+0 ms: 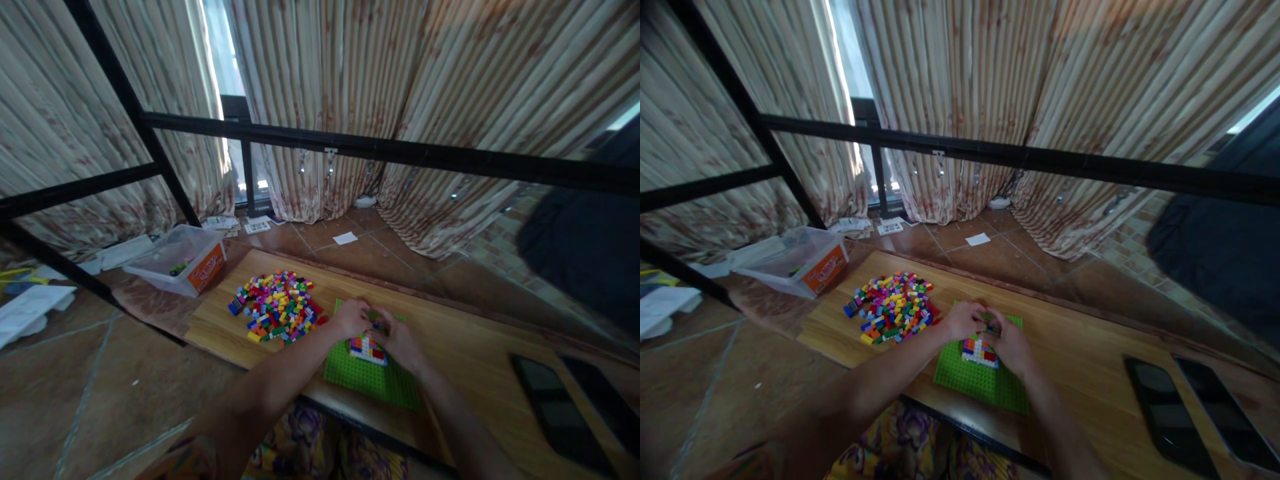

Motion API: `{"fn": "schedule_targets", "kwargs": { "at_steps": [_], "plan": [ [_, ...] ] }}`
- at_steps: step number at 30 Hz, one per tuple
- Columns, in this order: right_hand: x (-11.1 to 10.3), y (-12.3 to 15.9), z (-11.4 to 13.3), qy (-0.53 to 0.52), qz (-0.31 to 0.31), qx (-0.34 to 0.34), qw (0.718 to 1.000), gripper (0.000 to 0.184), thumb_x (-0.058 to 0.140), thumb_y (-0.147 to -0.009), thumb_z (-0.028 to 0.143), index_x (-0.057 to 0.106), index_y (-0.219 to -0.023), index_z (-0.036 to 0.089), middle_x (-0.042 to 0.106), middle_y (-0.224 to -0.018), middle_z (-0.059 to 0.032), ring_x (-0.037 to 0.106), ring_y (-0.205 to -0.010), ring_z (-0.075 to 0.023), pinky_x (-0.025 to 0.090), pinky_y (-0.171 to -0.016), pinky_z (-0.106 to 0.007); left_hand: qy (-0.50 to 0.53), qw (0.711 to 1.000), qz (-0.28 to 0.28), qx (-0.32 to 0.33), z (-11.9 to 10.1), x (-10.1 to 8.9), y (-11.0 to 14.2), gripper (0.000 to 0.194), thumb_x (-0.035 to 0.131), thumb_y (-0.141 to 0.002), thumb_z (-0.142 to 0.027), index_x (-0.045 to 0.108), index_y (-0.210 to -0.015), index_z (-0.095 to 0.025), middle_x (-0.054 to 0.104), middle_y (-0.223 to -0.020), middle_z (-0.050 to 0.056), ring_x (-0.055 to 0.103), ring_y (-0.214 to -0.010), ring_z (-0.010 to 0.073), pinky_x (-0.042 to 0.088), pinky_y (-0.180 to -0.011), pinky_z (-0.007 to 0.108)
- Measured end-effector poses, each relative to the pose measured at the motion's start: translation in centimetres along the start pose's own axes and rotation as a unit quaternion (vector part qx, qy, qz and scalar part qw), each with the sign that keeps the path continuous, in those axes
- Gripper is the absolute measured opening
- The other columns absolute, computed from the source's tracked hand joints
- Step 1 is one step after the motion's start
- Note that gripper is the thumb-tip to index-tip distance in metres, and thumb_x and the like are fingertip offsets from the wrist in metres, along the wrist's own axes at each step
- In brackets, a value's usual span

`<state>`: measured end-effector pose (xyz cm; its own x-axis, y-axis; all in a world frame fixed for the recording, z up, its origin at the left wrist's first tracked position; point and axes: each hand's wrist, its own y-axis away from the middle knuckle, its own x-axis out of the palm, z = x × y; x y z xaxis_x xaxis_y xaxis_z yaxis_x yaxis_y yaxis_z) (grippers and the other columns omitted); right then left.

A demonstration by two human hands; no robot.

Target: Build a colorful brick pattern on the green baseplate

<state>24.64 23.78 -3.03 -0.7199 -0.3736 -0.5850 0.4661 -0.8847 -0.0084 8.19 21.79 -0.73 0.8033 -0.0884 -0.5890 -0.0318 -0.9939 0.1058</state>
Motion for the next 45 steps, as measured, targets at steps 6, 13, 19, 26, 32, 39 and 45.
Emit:
{"fn": "schedule_targets", "kwargs": {
  "at_steps": [6,13,19,26,32,39,45],
  "plan": [
    [-0.5,3.2,-0.9,0.056,-0.101,0.023,0.993,0.059,0.055,-0.083,0.05,0.05,-0.133,0.018,0.065,-0.12,-0.0134,0.061,-0.111,-0.0265,0.046,-0.097,-0.046,0.072,0.992,-0.095,0.05,1.2,-2.7,3.4,0.037,0.051,-0.088,-0.019,0.058,-0.124,-0.016,0.069,-0.115,0.008,0.064,-0.106,0.0156,0.047,-0.098,0.027],
    [1.6,6.1,-1.1,0.171,-0.074,-0.053,0.981,0.065,0.06,-0.08,0.049,0.045,-0.137,0.021,0.049,-0.139,-0.0119,0.046,-0.127,-0.0295,0.036,-0.107,-0.049,0.155,0.941,-0.302,0.01,8.0,-9.6,10.7,0.024,0.056,-0.083,-0.026,0.065,-0.103,-0.016,0.072,-0.101,0.007,0.068,-0.094,0.0185,0.053,-0.089,0.031],
    [2.1,6.3,-2.6,0.217,-0.088,-0.052,0.971,0.065,0.059,-0.081,0.049,0.043,-0.138,0.021,0.057,-0.128,-0.0117,0.052,-0.117,-0.0297,0.041,-0.102,-0.049,0.031,0.893,-0.426,-0.145,15.2,-15.6,15.4,0.031,0.055,-0.083,-0.026,0.062,-0.11,-0.014,0.072,-0.102,0.01,0.068,-0.092,0.0223,0.054,-0.084,0.035],
    [1.8,7.2,-3.7,0.214,-0.109,-0.048,0.969,0.064,0.053,-0.083,0.055,0.045,-0.137,0.022,0.055,-0.129,-0.0114,0.051,-0.118,-0.0297,0.041,-0.102,-0.049,-0.175,0.848,-0.456,-0.207,19.4,-17.9,14.7,0.034,0.048,-0.084,-0.017,0.062,-0.114,-0.012,0.071,-0.104,0.013,0.067,-0.097,0.0244,0.053,-0.086,0.035],
    [0.9,7.4,-5.0,0.213,-0.1,-0.037,0.971,0.066,0.055,-0.081,0.058,0.045,-0.136,0.022,0.056,-0.129,-0.0122,0.055,-0.115,-0.0294,0.045,-0.098,-0.048,-0.23,0.852,-0.443,-0.157,20.2,-17.4,12.6,0.034,0.043,-0.081,-0.01,0.065,-0.107,-0.014,0.069,-0.107,0.014,0.062,-0.105,0.027,0.047,-0.096,0.041],
    [2.9,7.3,0.2,0.208,-0.186,-0.079,0.957,0.052,0.051,-0.085,0.055,0.055,-0.127,0.023,0.059,-0.123,-0.0119,0.054,-0.114,-0.0293,0.043,-0.099,-0.049,-0.285,0.861,-0.405,-0.118,20.1,-16.8,12.7,0.036,0.039,-0.083,-0.007,0.063,-0.109,-0.009,0.067,-0.102,0.016,0.059,-0.102,0.0292,0.045,-0.093,0.042],
    [11.6,4.5,9.2,0.133,-0.064,-0.194,0.97,0.03,0.049,-0.092,0.034,0.063,-0.118,0.025,0.063,-0.117,-0.0076,0.056,-0.109,-0.0234,0.047,-0.094,-0.042,-0.316,0.865,-0.378,-0.093,20.1,-16.7,12.6,0.034,0.04,-0.083,-0.006,0.065,-0.105,-0.012,0.068,-0.103,0.013,0.058,-0.098,0.0276,0.044,-0.091,0.04]
  ]
}}
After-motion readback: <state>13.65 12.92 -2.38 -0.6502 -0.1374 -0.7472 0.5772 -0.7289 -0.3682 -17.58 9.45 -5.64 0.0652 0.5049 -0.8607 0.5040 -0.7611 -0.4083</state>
